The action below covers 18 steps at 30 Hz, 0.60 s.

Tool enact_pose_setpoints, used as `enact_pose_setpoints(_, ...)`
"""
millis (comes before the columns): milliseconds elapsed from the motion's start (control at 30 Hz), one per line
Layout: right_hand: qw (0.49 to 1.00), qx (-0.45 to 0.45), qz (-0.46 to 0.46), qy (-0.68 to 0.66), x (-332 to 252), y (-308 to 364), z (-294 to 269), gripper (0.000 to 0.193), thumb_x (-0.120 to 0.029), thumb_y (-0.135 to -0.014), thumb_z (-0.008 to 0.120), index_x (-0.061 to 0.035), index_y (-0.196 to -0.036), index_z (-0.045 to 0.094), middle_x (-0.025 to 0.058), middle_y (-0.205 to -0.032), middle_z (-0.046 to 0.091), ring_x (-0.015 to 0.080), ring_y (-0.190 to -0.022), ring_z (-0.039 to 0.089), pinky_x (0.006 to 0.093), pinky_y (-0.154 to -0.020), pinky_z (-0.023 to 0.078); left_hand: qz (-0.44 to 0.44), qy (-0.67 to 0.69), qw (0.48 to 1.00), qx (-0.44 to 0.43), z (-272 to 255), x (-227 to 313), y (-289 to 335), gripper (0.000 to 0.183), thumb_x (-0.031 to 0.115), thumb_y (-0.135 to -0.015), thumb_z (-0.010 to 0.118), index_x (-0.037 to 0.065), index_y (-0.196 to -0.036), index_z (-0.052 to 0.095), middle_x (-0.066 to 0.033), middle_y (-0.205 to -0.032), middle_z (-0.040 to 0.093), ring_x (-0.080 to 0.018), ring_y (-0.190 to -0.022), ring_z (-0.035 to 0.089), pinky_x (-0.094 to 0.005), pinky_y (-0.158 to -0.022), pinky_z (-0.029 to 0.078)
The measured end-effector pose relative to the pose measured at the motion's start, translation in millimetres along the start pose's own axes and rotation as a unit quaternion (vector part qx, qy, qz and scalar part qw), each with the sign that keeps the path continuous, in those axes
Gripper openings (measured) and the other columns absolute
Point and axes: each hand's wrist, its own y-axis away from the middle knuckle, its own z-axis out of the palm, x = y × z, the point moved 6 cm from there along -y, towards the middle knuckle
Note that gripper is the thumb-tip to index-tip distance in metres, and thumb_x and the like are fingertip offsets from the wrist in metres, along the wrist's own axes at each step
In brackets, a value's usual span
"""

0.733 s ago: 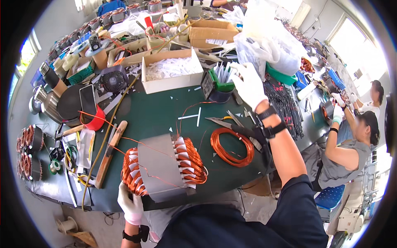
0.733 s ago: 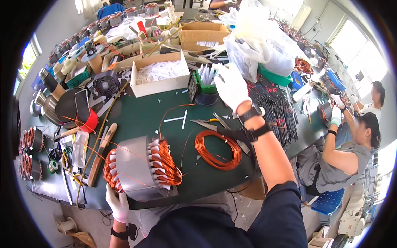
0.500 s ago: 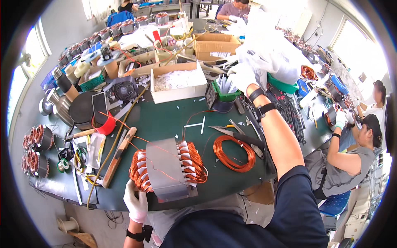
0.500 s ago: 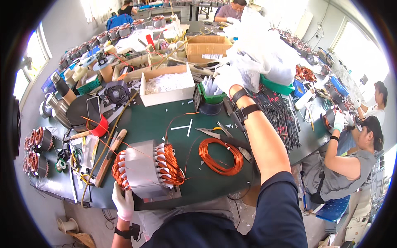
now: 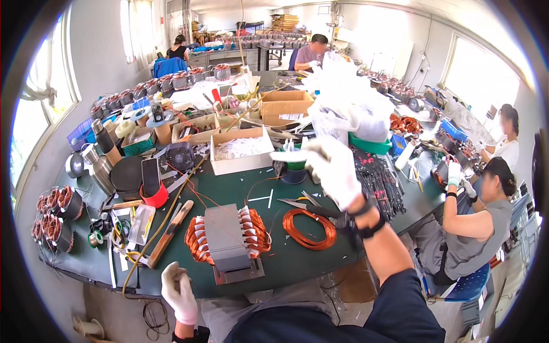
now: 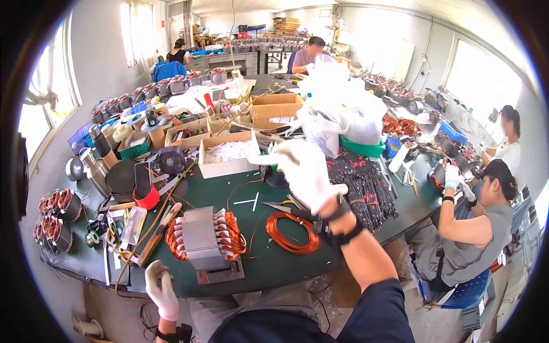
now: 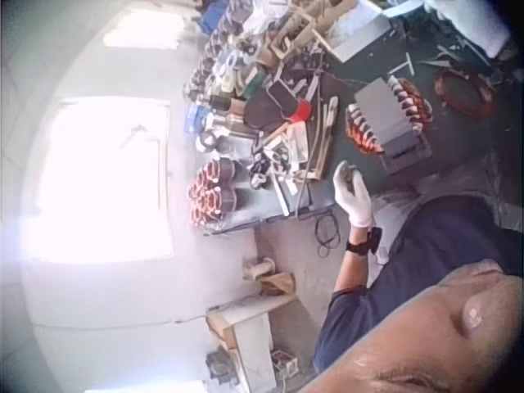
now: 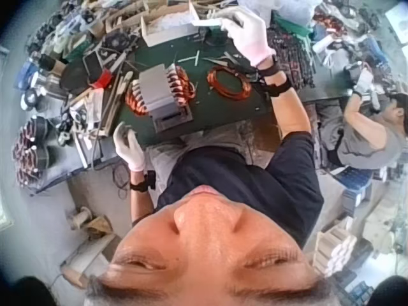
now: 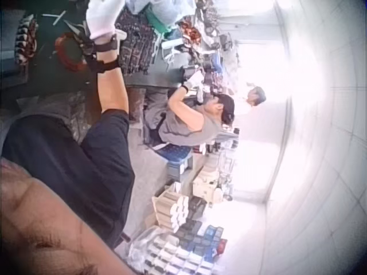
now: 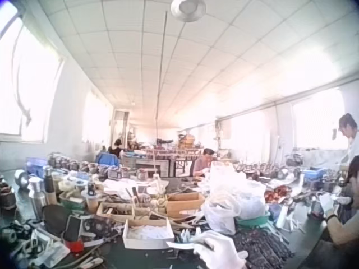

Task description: The worker winds copper coils into a motor stator and uses a mallet to shape and seat the windings.

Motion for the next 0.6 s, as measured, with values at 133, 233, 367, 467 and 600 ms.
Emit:
enact_pose_setpoints(133,0.976,-0.103,-0.185,-0.049,-84,94,35,0.016,0.007,-0.086,0.068,0.0009,-0.101,0.073,0.0106,-0.089,0.069,0.021,-0.076,0.068,0.031,-0.067,0.054,0.116,0.115,0.985,-0.06,34,126,8,0.048,0.001,-0.085,0.073,-0.006,-0.13,0.057,-0.0123,-0.114,0.066,-0.0122,-0.09,0.063,-0.0267,-0.079,0.052)
enact_pose_setpoints(233,0.971,-0.127,-0.121,-0.161,-79,131,56,0.018,0.011,-0.088,0.068,0.0033,-0.104,0.071,0.0121,-0.098,0.07,0.0192,-0.083,0.07,0.0296,-0.071,0.056,0.036,0.157,0.964,-0.21,53,130,-2,0.042,0.001,-0.082,0.076,-0.007,-0.12,0.063,-0.014,-0.111,0.07,-0.0137,-0.083,0.067,-0.0269,-0.073,0.054)
enact_pose_setpoints(367,0.973,-0.114,-0.098,-0.175,-56,154,68,0.023,0.016,-0.091,0.062,0.0048,-0.109,0.069,0.0161,-0.104,0.068,0.02,-0.084,0.071,0.0286,-0.072,0.058,-0.03,0.137,0.97,-0.198,52,124,3,0.01,-0.012,-0.086,0.068,-0.006,-0.094,0.07,-0.0053,-0.072,0.067,-0.0083,-0.06,0.062,-0.0217,-0.057,0.049)
enact_pose_setpoints(467,0.915,-0.071,-0.318,0.236,-100,162,78,0.051,-0.01,-0.072,0.085,-0.0092,-0.12,0.068,0.0106,-0.121,0.063,0.0298,-0.11,0.063,0.0485,-0.094,0.051,0.033,0.097,0.976,-0.192,62,117,11,0.012,-0.01,-0.086,0.071,-0.006,-0.098,0.07,-0.0055,-0.075,0.068,-0.0075,-0.062,0.062,-0.0217,-0.057,0.049)
enact_pose_setpoints(600,0.907,-0.14,-0.32,0.235,-79,181,104,0.034,-0.019,-0.076,0.076,-0.0097,-0.108,0.068,0.004,-0.106,0.067,0.0237,-0.099,0.066,0.0389,-0.088,0.053,0.1,0.07,0.969,-0.213,73,127,27,0.018,-0.011,-0.084,0.072,-0.004,-0.101,0.067,-0.0071,-0.078,0.071,-0.0097,-0.067,0.067,-0.0248,-0.061,0.053)
